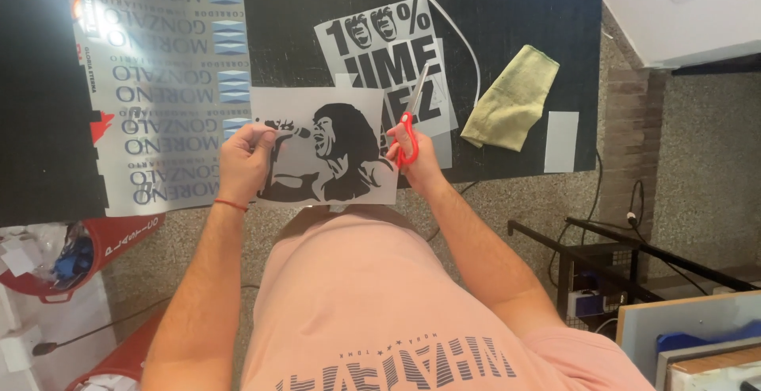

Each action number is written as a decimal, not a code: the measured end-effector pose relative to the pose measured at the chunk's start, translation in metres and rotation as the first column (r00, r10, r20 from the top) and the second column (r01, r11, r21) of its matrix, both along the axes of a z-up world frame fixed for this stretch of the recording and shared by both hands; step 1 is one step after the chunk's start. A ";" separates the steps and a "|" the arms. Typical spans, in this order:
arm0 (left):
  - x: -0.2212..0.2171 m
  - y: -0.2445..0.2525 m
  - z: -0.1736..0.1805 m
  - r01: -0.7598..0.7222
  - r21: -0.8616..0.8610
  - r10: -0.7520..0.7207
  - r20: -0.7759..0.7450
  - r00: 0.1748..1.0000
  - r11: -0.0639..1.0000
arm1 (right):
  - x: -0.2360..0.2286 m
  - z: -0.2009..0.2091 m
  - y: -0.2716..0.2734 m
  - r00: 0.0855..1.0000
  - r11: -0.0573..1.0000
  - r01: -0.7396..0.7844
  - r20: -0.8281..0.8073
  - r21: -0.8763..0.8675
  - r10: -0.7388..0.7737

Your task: The person organizes tools on a workbench, placing a scraper and utility knife into a bag and hanging a squeegee on a wall rack. They then use red scissors to cut a large vinyl sticker sheet, separating a graphic of a person from the rest of the material.

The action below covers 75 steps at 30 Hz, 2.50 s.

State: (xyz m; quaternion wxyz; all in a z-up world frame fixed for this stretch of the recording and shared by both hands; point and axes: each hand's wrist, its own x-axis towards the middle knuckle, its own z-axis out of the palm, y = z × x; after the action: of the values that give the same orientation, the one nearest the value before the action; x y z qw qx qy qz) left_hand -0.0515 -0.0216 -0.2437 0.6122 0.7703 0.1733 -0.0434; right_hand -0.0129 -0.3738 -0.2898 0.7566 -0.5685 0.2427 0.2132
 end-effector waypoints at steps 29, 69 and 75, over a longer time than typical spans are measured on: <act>0.026 0.002 0.039 0.068 -0.002 -0.066 0.148 0.987 0.998 | -0.022 0.063 -0.040 0.819 0.864 -0.499 0.291 -0.066 0.495; 0.106 -0.017 0.114 0.238 -0.374 -0.250 0.017 0.968 0.896 | -0.033 0.142 -0.052 0.925 0.974 -0.217 0.305 -0.063 0.226; 0.095 -0.046 0.057 0.188 -0.314 -0.191 0.023 0.981 0.931 | -0.037 0.148 -0.048 0.924 0.989 -0.145 0.354 -0.034 0.147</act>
State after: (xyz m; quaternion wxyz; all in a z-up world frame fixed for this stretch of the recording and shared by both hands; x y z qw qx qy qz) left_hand 0.0437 -0.0678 -0.1863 0.7194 0.6757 0.0914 -0.1324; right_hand -0.0497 -0.4222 -0.1417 0.7680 -0.6168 0.0598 0.1619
